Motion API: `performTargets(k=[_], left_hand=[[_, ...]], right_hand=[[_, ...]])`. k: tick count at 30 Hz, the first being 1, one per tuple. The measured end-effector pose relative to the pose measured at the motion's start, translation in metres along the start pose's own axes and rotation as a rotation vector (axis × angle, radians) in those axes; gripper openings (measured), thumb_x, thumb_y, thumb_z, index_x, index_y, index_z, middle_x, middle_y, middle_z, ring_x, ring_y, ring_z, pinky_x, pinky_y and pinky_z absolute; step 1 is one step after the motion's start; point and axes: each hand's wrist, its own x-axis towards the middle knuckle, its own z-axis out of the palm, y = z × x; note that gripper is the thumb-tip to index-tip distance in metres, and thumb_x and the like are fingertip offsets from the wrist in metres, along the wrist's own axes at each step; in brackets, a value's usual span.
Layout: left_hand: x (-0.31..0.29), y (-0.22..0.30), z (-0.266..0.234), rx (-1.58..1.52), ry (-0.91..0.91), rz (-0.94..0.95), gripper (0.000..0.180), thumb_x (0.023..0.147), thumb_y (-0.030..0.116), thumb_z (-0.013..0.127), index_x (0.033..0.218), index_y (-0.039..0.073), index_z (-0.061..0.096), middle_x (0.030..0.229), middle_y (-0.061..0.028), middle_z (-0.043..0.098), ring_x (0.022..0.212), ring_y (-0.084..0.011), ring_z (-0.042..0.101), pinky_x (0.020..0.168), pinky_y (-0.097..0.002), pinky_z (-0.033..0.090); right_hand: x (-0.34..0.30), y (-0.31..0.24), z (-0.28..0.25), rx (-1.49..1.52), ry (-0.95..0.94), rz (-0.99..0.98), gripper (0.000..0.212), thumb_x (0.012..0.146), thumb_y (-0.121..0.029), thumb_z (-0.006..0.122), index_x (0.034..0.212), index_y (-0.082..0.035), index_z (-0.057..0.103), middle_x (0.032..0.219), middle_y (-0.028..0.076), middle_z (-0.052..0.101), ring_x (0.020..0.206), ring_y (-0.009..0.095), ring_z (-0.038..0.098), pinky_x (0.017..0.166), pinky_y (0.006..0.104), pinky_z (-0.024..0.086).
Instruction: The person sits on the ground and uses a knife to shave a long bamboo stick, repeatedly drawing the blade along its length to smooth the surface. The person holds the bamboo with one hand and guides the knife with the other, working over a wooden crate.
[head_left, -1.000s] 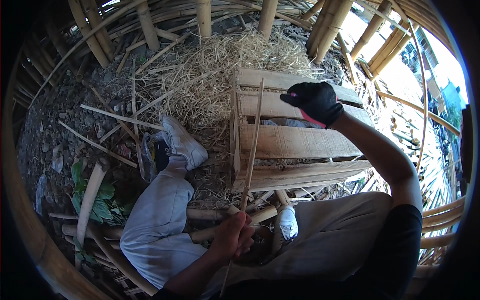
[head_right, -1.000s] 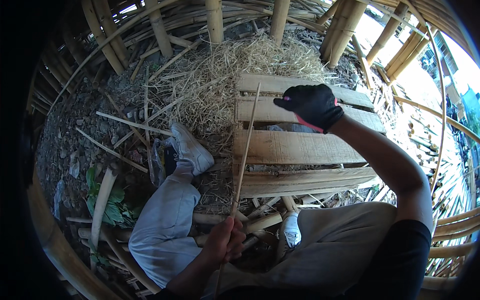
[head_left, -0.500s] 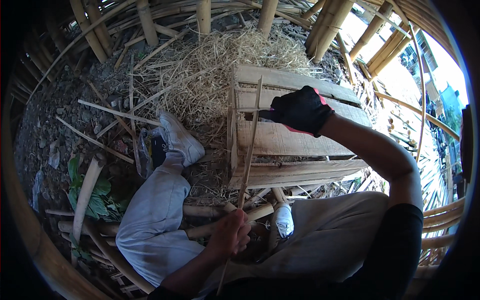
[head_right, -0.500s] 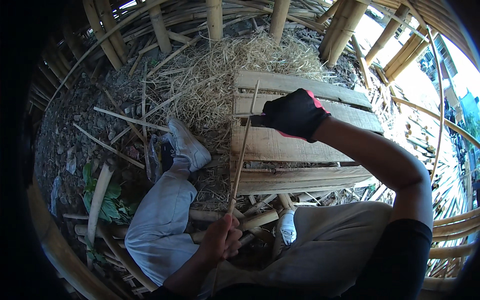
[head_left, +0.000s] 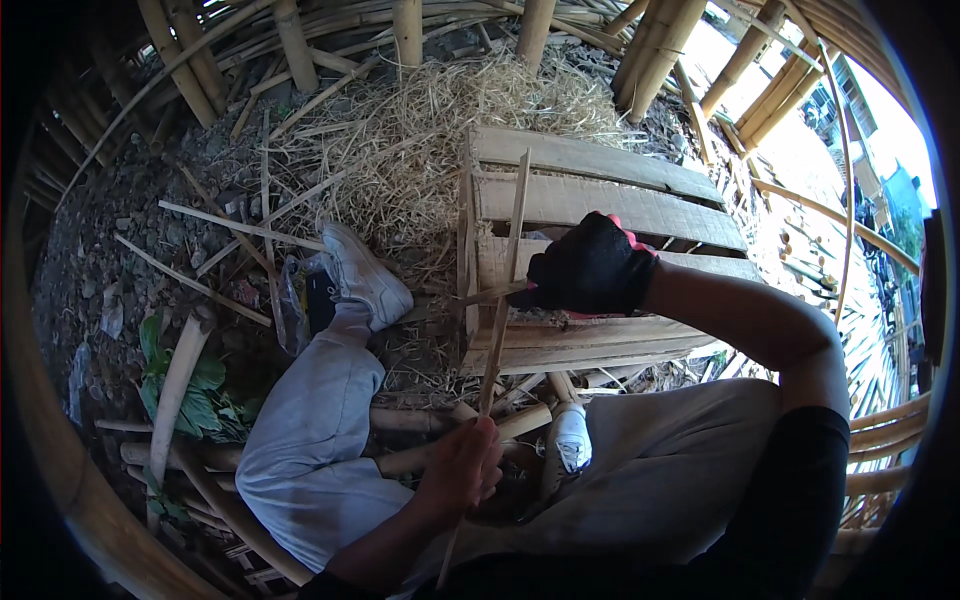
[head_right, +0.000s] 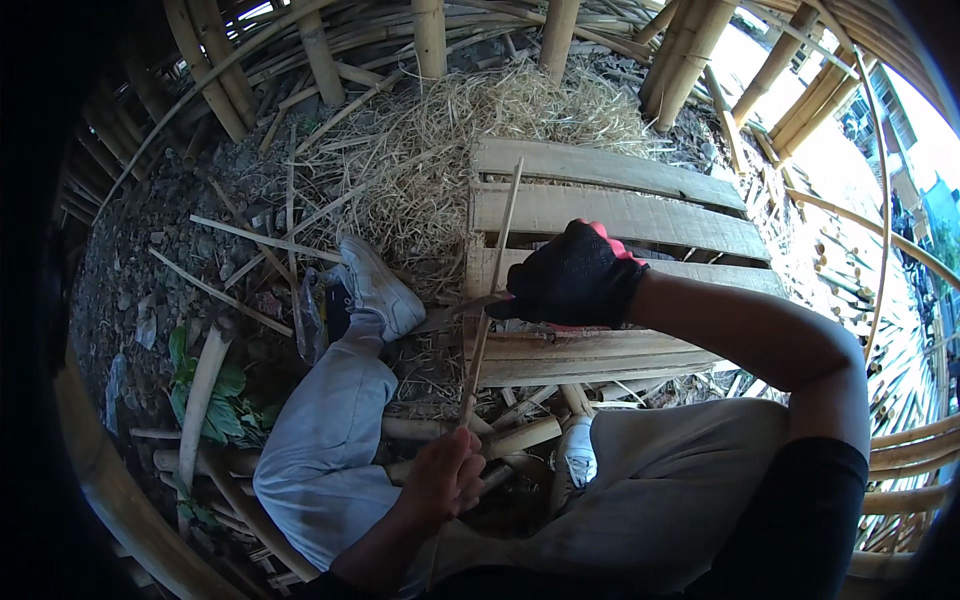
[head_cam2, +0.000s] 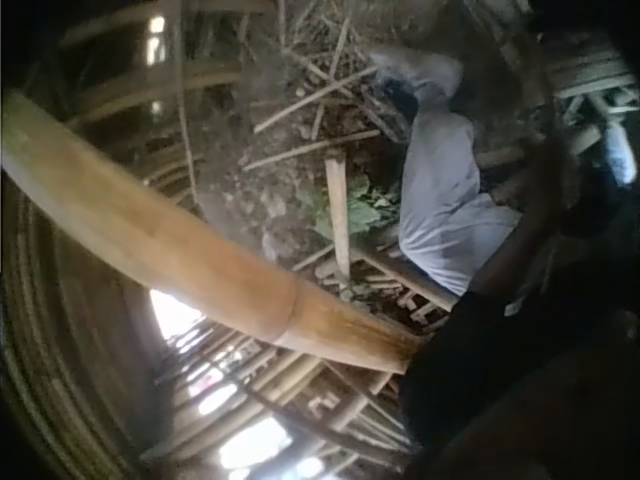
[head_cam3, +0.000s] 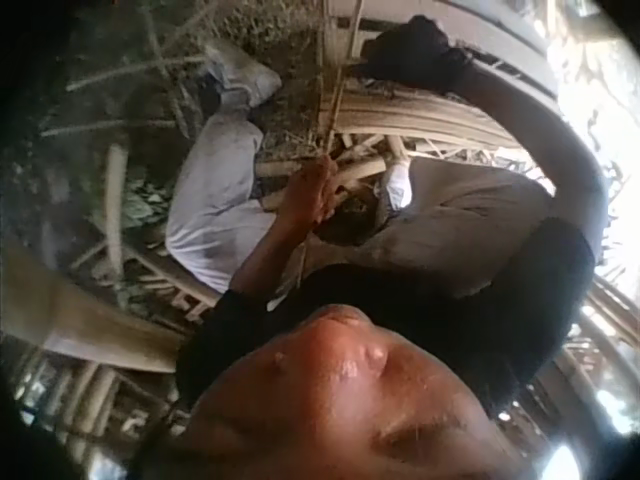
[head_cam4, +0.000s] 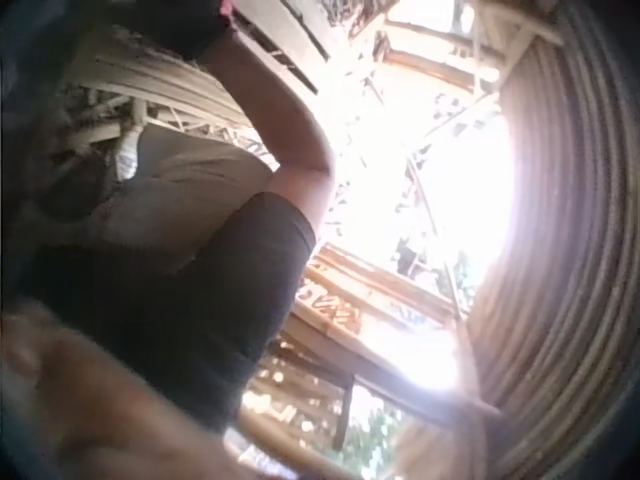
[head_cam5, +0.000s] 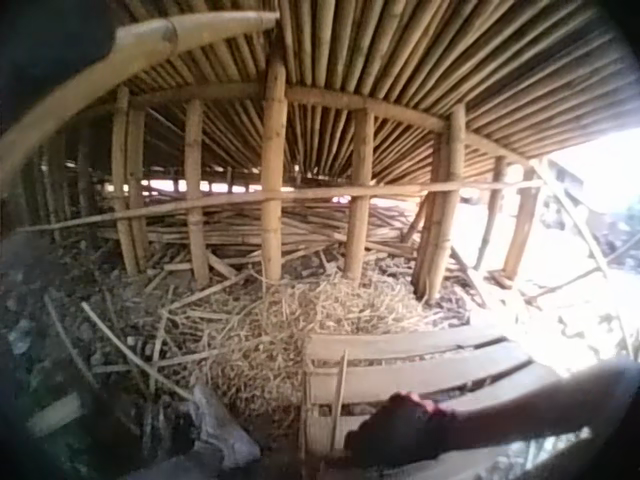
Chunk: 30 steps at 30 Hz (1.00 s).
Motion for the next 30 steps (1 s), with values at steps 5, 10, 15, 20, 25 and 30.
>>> performTargets(k=[5,10,15,20,25,30], left_hand=[[0.006,-0.001,0.0,-0.017,-0.058,-0.004,0.039,0.112,0.051,0.046,0.094,0.017,0.048,0.059,0.0064,0.035,0.042,-0.0062,0.032,0.04,-0.0256,0.027],[0.005,-0.001,-0.003,-0.066,-0.066,-0.023,0.039,0.112,0.052,0.045,0.095,0.017,0.048,0.059,0.0059,0.036,0.042,-0.0066,0.033,0.04,-0.0258,0.027],[0.007,-0.006,-0.004,-0.041,-0.084,-0.032,0.041,0.111,0.055,0.045,0.1,0.016,0.049,0.06,0.0057,0.036,0.042,-0.0071,0.033,0.041,-0.0258,0.028],[0.004,-0.002,-0.002,-0.058,-0.072,-0.046,0.042,0.11,0.056,0.045,0.102,0.015,0.05,0.059,0.0055,0.036,0.042,-0.0073,0.033,0.041,-0.0259,0.028],[0.004,-0.006,-0.003,-0.04,-0.067,-0.058,0.043,0.111,0.056,0.045,0.104,0.014,0.051,0.06,0.0053,0.036,0.042,-0.0074,0.033,0.041,-0.0264,0.028],[0.011,-0.005,0.003,-0.035,-0.131,-0.063,0.043,0.11,0.056,0.045,0.105,0.015,0.051,0.06,0.0057,0.036,0.042,-0.0075,0.033,0.041,-0.0265,0.028]], right_hand=[[0.0,0.077,0.006,-0.144,0.262,0.111,0.049,0.099,-0.061,0.058,0.082,-0.017,0.07,0.07,0.003,0.068,0.064,0.026,0.069,0.057,0.0402,0.053],[0.003,0.025,-0.001,-0.035,0.095,0.104,0.051,0.102,-0.063,0.052,0.085,-0.02,0.072,0.071,0.003,0.069,0.066,0.028,0.07,0.06,0.0425,0.056],[0.009,0.067,-0.002,-0.118,0.156,0.121,0.056,0.102,-0.066,0.049,0.087,-0.018,0.074,0.077,0.004,0.071,0.069,0.028,0.072,0.063,0.0404,0.057],[0.022,0.074,-0.02,-0.134,0.031,0.287,0.06,0.104,-0.067,0.044,0.09,-0.018,0.074,0.078,0.004,0.072,0.075,0.027,0.072,0.068,0.0402,0.057],[0.004,0.042,0.009,-0.065,0.094,0.037,0.058,0.099,-0.072,0.05,0.087,-0.02,0.074,0.077,0.003,0.072,0.076,0.027,0.073,0.067,0.0406,0.056],[-0.005,0.134,0.004,-0.221,0.266,0.308,0.054,0.1,-0.066,0.053,0.086,-0.019,0.074,0.071,0.004,0.071,0.069,0.026,0.071,0.062,0.0419,0.055]])
